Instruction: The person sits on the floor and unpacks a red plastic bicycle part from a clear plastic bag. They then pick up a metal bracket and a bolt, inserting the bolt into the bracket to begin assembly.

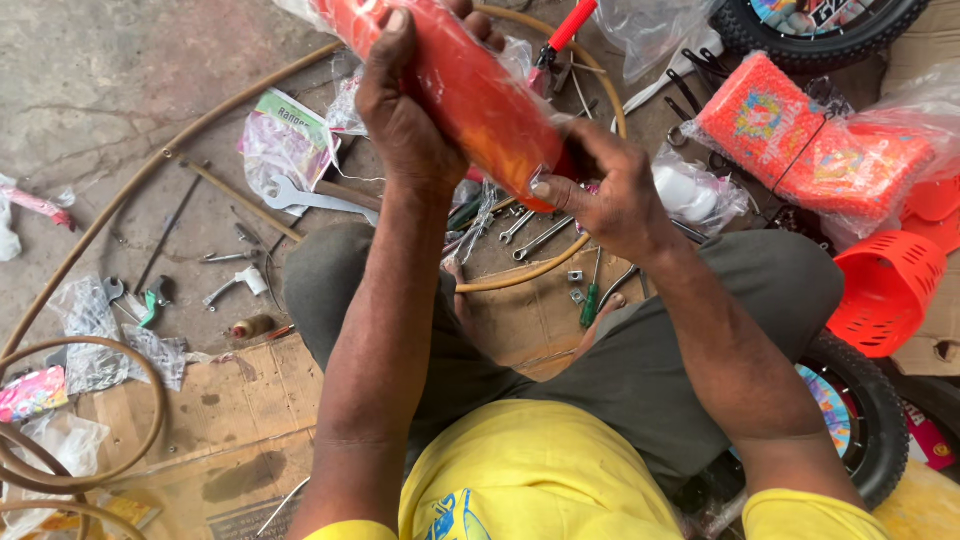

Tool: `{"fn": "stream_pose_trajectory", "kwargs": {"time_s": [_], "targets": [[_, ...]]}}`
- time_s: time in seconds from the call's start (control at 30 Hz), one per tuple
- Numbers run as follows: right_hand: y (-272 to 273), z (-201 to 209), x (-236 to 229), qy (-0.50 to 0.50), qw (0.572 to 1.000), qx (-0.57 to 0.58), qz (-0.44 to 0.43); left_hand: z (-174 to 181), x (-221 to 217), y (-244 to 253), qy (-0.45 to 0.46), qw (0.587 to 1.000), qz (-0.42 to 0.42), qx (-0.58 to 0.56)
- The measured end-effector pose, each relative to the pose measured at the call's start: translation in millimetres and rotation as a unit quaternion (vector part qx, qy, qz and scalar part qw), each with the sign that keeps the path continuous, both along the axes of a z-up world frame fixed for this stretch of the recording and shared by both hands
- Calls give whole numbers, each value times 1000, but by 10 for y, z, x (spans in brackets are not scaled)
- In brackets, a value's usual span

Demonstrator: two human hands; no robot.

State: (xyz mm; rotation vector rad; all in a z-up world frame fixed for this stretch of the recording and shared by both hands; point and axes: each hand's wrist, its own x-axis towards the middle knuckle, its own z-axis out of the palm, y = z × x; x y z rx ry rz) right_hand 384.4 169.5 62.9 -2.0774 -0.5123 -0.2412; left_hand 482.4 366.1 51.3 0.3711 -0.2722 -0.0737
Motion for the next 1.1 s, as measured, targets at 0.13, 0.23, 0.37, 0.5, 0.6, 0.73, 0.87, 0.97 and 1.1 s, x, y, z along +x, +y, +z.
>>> {"fn": "stream_pose_trajectory", "kwargs": {"time_s": [0.13, 0.23, 0.37, 0.5, 0.6, 0.73, 0.87, 0.97, 1.1], "targets": [[59, 37, -166, 35, 981, 189, 34, 36, -53, -19, 15, 999, 40, 12], [41, -70, -262, 57, 966, 241, 72, -38, -74, 57, 10, 1000, 23, -13], [20, -358, -364, 71, 928, 362, -44, -101, -51, 61, 34, 997, -16, -62], [19, -603, -181, 47, 830, 552, -63, -64, -90, -225, 69, 995, -67, -17], [-18, -698, -209, 89, 766, 633, -68, -159, -225, -476, 30, 992, -120, 39], [-20, -751, -174, 144, 686, 711, -65, -359, -599, -918, -89, 975, -68, 191], [-103, -999, -32, 186, 683, 705, -50, -490, -744, -911, -141, 854, 14, 500], [-169, -1127, 77, 206, 751, 622, -81, -584, -742, -790, -150, 866, -26, 477], [-328, -954, 128, 103, 840, 524, -94, -750, -774, -620, -189, 872, -91, 443]]}}
